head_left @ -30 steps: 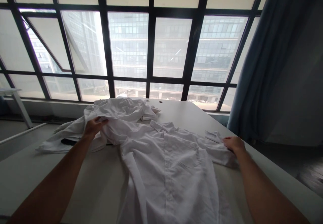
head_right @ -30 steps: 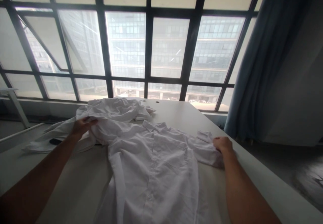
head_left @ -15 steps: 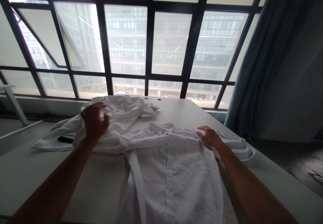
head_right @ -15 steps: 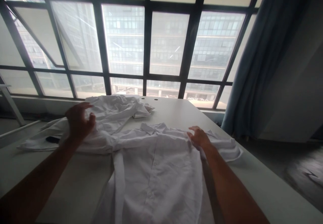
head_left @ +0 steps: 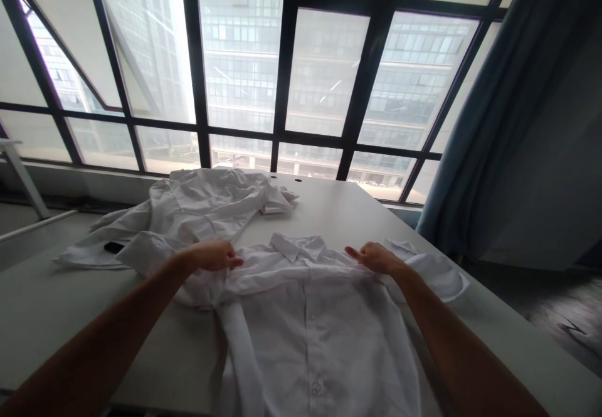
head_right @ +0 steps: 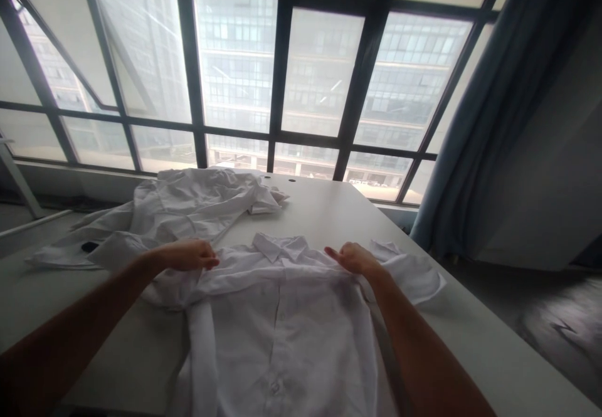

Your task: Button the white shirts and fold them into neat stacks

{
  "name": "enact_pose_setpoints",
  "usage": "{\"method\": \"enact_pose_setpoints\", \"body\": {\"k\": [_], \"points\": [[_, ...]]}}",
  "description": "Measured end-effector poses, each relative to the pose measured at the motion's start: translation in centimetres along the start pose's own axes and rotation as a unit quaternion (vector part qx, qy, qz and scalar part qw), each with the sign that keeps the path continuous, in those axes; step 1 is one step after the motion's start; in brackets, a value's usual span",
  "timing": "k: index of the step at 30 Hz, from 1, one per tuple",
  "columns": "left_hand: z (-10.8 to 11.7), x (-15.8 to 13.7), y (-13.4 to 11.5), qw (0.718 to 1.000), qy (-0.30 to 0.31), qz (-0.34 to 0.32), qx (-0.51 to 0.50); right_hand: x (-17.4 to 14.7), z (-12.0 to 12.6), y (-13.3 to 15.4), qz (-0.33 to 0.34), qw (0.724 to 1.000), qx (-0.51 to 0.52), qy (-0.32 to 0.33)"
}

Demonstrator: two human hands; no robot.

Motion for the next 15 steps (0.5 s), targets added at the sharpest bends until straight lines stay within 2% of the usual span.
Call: {"method": "enact_pose_setpoints", "body": {"k": [2, 5, 9, 11, 12, 15], "points": [[0.5, 0.7, -1.0, 0.999, -0.026, 0.024, 0.029, 0.4, -0.4, 1.4, 0.014, 0.999, -0.006, -0.042], [0.7, 2.6, -2.9, 0.996, -0.075, 0.014, 0.053, 1.7, -1.8, 3.9, 0.081, 0.992, 0.025, -0.088], [0.9, 5.5, -3.9, 0.999, 0.008, -0.016, 0.030, 3.8, -2.9, 6.4, 0.118, 0.990, 0.070, -0.039], [1.8, 6.4, -3.7, 0.999, 0.022, -0.042, 0.011, 4.5, -2.3, 7.0, 0.124, 0.987, 0.093, -0.037], [2.5, 6.8, -3.5, 0.999, 0.010, -0.053, 0.005, 4.7, -1.7, 7.1, 0.125, 0.985, 0.109, -0.048], [5.7, 7.8, -2.6, 0.995, -0.080, -0.048, 0.022, 5.2, 1.1, 7.3, 0.115, 0.974, 0.160, -0.114]]}}
Point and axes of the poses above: each hand's wrist, its own x-axis towards the middle knuckle, its own z-axis out of the back of the hand, y = z × x, the point moved 2 cm from there along x, towards the middle knuckle, and after that the axes turned 4 degrees about -z, right-handed, at the moved point
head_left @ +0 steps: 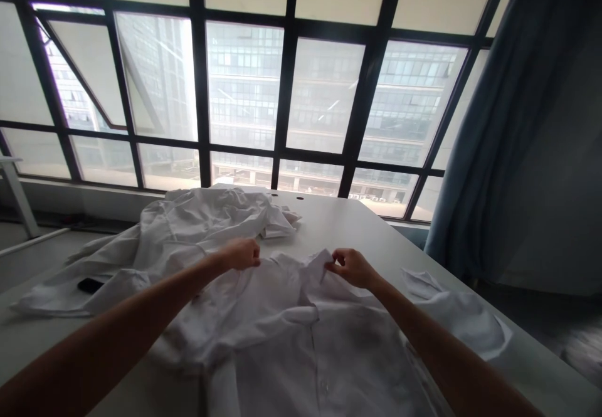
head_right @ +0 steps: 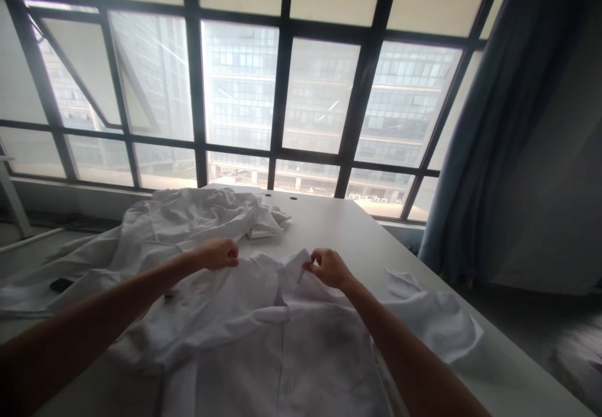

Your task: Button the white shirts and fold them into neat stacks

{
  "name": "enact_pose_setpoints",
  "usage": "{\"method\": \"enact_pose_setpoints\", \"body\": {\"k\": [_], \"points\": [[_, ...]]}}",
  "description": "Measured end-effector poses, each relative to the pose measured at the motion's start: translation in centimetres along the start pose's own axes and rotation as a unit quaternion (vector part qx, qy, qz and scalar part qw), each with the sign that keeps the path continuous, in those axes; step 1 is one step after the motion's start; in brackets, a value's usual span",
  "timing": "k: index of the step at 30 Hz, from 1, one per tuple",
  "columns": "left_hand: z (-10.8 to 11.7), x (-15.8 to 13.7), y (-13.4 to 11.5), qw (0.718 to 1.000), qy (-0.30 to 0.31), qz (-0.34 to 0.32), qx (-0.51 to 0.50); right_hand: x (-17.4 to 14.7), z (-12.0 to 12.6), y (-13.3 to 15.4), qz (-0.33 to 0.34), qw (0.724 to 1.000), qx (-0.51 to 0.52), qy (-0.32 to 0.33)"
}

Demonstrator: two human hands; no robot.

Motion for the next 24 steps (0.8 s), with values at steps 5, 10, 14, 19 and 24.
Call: {"method": "enact_pose_setpoints", "body": {"k": [5, 10, 14, 19, 24], "points": [[5.4, 4.3, 0.6, 0.986, -0.132, 0.076, 0.060, 4.1, 3.7, 1.8, -0.049, 0.991, 0.039, -0.120], [5.4, 9.8, -0.4, 0.977, -0.158, 0.109, 0.090, 8.9, 2.8, 1.8, -0.165, 0.976, 0.039, -0.134], [1.2, 11.4, -1.9, 0.987, -0.093, 0.100, 0.081, 9.3, -0.4, 1.7, -0.176, 0.979, -0.057, -0.090], [-4.9, 10.2, -4.8, 0.997, -0.043, -0.023, 0.059, 7.4, -4.9, 3.1, -0.100, 0.989, -0.104, 0.024], [-8.9, 8.1, -5.0, 0.990, -0.060, -0.111, 0.062, 6.7, -6.9, 3.1, -0.082, 0.983, -0.139, 0.083]]}}
Point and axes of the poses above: each hand's wrist, its own x-axis towards the middle knuckle, its own z-axis out of the back of the hand, y = z × x, the point moved 2 cm from there along x, towards the middle knuckle, and after that the axes turned 4 degrees about -z, right-handed, at the moved point
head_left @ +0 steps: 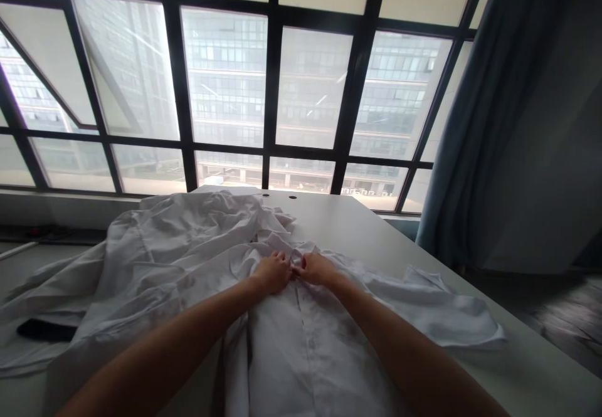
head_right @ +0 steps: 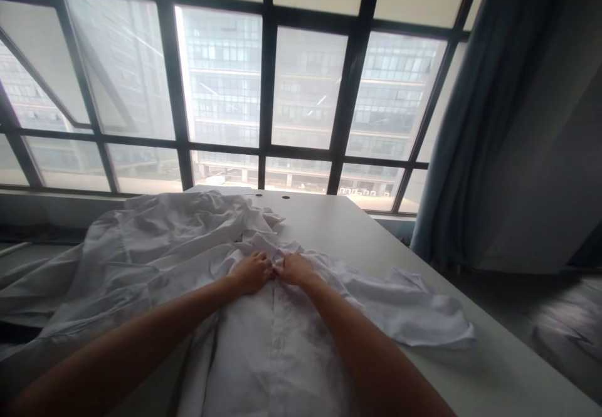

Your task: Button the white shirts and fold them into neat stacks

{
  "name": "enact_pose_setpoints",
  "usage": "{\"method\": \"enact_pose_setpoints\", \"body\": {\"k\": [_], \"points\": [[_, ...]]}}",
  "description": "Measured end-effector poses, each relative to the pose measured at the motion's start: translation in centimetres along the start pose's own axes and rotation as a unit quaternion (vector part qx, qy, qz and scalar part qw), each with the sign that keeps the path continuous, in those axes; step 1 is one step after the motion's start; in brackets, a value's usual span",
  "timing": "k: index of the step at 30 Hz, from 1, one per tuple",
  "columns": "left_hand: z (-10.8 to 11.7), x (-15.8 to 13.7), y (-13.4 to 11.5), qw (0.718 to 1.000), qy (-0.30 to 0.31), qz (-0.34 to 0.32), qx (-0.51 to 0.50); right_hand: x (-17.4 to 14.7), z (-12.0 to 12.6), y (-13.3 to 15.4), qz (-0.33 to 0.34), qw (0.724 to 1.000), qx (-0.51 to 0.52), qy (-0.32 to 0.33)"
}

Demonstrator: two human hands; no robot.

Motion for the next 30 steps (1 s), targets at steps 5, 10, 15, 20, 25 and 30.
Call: {"method": "enact_pose_setpoints", "body": {"k": [5, 10, 15, 20, 25, 30], "points": [[-0.6, -1.7, 0.2, 0.999, -0.046, -0.015, -0.009, -0.1, -0.3, 0.2, 0.009, 1.000, -0.012, 0.003], [0.6, -0.8, -0.6, 1.000, -0.001, 0.009, -0.004, 0.0, -0.4, 1.0, 0.007, 1.000, 0.019, -0.007], [0.6, 1.1, -0.8, 0.998, -0.003, 0.043, -0.041, 0.5, -0.6, 0.4, -0.004, 0.996, 0.089, 0.026], [-0.2, 2.1, -0.5, 0.987, 0.016, 0.097, -0.128, 0.2, -1.0, -0.8, -0.076, 0.949, 0.283, 0.117], [-0.5, 2.5, -0.3, 0.962, 0.029, 0.115, -0.248, -0.2, -1.4, -1.6, -0.072, 0.917, 0.367, 0.136], [-0.9, 2.8, -0.1, 0.941, 0.046, 0.118, -0.315, -0.2, -1.9, -2.0, -0.068, 0.906, 0.395, 0.135]]}}
Point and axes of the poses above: each hand's wrist, its own x-axis towards the middle knuckle, its own z-axis out of the back of the hand, y = z × x, the point moved 2 cm from there along x, towards the middle knuckle, and after that the axes turned 4 degrees about -z, right-handed, at the moved point
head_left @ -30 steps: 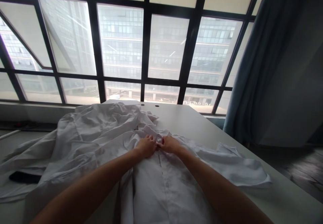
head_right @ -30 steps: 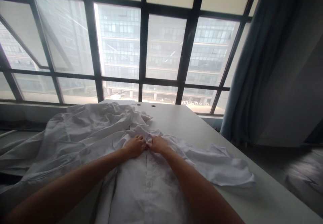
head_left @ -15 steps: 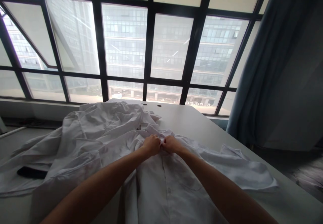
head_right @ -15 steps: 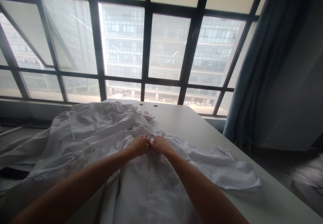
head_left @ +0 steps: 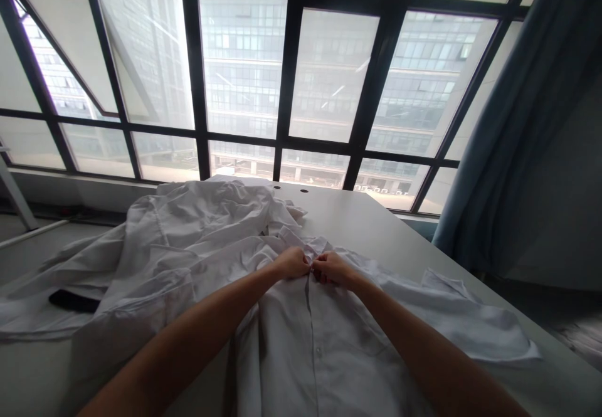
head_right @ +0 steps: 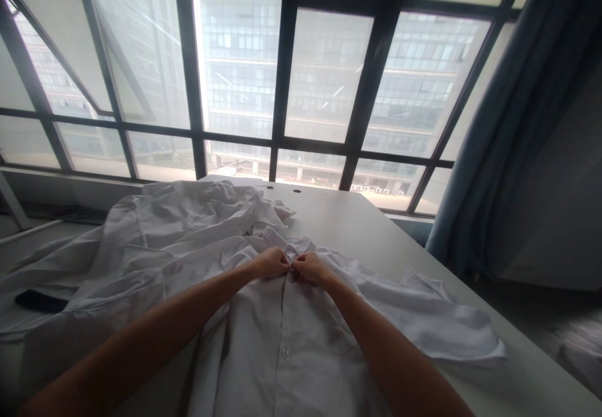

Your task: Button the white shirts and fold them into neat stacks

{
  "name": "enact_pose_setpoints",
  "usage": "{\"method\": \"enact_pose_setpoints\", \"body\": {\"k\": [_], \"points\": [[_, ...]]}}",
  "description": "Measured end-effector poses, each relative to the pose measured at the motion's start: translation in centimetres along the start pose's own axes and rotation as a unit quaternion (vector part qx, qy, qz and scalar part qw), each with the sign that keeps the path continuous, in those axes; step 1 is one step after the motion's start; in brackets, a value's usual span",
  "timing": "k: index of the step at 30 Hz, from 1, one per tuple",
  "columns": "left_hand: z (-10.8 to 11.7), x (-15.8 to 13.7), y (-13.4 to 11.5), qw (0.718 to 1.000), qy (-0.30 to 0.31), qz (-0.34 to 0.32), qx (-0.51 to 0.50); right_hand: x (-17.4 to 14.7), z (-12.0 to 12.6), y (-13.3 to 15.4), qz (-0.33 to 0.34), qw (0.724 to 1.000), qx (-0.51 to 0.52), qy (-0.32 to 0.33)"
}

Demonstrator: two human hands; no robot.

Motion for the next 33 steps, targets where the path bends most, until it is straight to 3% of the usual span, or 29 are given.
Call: {"method": "enact_pose_setpoints", "body": {"k": [5, 9, 12, 20, 33], "points": [[-0.6, -0.2, 0.6, 0.986, 0.053, 0.027, -0.155, -0.3, -0.2, -0.3, 0.043, 0.998, 0.042, -0.034], [-0.6, -0.8, 1.1, 0.969, 0.018, 0.050, -0.243, -0.6, -0.4, -0.5, 0.072, 0.995, 0.057, -0.042], [-0.8, -1.3, 1.1, 0.959, -0.011, 0.024, -0.282, -0.7, -0.6, -0.7, 0.099, 0.992, 0.059, -0.051], [-1.3, -1.4, 1.2, 0.962, -0.053, -0.021, -0.266, -0.4, -0.9, -1.4, 0.157, 0.977, 0.107, -0.100], [-1.2, -1.5, 0.9, 0.957, -0.044, -0.027, -0.286, -1.2, -0.3, -0.9, 0.112, 0.983, 0.140, -0.025]]}}
Point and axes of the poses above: each hand's wrist, its own x-axis towards the middle knuckle, its own z-axis out of the back of the hand, y = z × x, the point moved 2 cm from there along x, towards the middle knuckle, and after that the axes turned 4 degrees about -z, right-handed, at the moved point
